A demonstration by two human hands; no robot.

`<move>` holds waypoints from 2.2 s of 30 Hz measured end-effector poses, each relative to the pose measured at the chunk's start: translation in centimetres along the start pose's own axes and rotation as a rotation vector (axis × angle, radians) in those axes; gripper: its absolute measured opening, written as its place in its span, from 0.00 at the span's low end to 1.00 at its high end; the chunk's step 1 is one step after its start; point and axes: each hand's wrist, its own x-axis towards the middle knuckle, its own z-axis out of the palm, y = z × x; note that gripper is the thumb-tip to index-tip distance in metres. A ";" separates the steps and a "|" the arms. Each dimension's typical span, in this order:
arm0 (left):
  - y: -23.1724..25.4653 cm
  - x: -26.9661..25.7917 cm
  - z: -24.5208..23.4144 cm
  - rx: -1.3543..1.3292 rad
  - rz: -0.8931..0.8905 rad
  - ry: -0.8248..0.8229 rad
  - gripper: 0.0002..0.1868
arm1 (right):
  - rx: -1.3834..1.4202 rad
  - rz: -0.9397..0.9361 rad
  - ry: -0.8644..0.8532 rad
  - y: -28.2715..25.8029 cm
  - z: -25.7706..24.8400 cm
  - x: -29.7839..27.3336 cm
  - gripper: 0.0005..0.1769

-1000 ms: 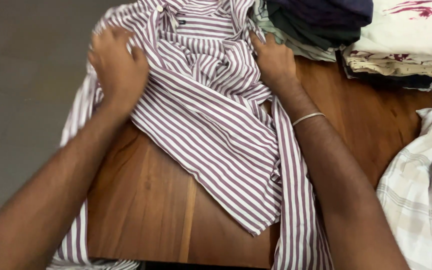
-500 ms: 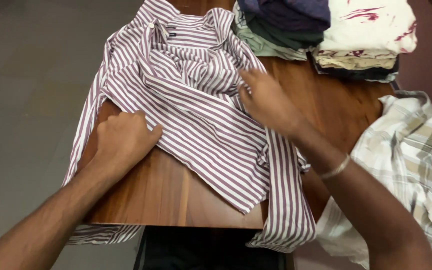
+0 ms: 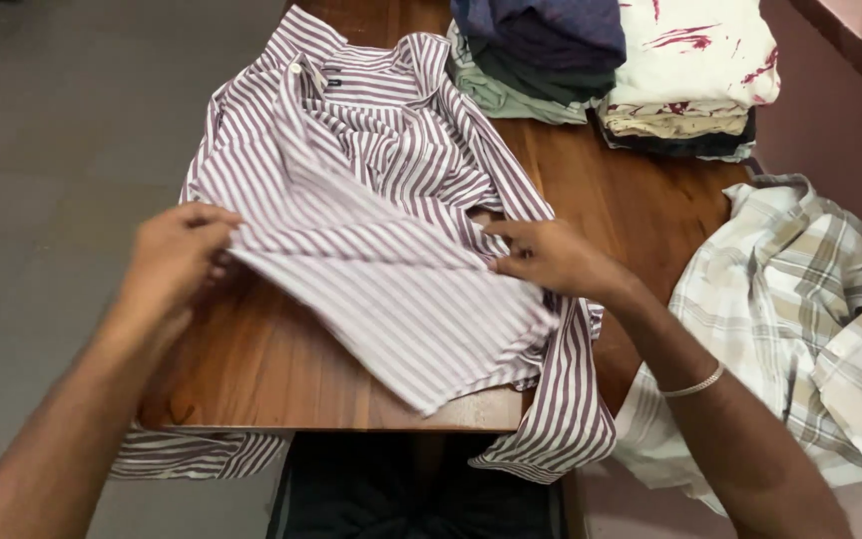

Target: The person lays a striped shirt on a wooden table and buttons it from the bottom to the top, then fastens the cuff buttons on both sleeves. The shirt remains on the table at the end.

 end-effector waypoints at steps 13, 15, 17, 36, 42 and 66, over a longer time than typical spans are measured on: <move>1.5 -4.8 -4.4 1.141 0.460 0.279 0.19 | -0.229 0.195 0.114 3.4 0.2 -3.7 0.26; 2.3 -5.5 -2.3 1.052 0.631 0.246 0.17 | -0.340 0.189 0.165 3.2 0.0 -4.0 0.25; 3.3 -5.8 0.1 0.883 0.761 0.178 0.14 | -0.260 0.177 0.215 2.6 0.1 -4.5 0.24; 6.5 5.3 18.5 -0.071 -0.028 -0.294 0.13 | -0.746 -0.280 0.637 0.3 1.0 -10.5 0.31; 5.1 6.7 16.2 -0.276 -0.115 -0.332 0.13 | -0.220 0.600 -0.110 3.4 -2.7 -11.3 0.55; 4.6 5.1 15.6 0.290 0.012 -0.346 0.33 | -0.555 0.235 0.835 19.0 -10.4 -6.0 0.41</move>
